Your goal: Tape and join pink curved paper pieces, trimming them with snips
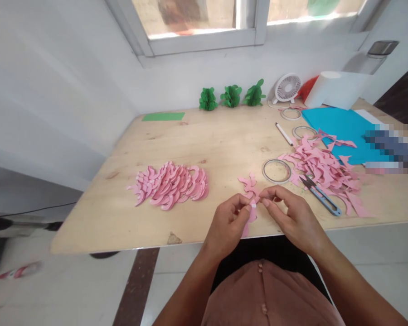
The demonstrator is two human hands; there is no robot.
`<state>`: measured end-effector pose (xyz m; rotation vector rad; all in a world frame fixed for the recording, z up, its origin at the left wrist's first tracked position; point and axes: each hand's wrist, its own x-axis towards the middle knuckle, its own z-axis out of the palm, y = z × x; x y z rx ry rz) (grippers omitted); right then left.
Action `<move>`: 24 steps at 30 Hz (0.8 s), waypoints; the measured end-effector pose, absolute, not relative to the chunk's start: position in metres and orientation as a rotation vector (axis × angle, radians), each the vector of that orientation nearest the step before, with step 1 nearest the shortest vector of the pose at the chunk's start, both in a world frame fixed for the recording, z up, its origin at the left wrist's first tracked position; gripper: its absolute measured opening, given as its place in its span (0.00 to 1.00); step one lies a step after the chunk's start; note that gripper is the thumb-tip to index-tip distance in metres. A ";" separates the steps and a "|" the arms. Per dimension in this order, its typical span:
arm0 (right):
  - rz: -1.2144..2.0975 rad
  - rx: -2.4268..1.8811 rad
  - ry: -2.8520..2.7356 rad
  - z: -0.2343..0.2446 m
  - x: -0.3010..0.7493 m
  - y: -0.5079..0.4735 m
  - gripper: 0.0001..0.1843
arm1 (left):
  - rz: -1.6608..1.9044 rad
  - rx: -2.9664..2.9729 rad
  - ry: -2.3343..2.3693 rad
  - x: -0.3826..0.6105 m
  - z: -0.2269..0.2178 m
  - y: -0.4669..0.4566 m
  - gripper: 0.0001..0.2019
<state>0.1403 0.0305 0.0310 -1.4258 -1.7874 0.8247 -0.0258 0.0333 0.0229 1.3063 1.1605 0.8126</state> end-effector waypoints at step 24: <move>1.449 -1.256 -1.206 0.018 0.134 0.020 0.09 | 0.830 1.313 1.153 -0.023 0.030 0.028 0.08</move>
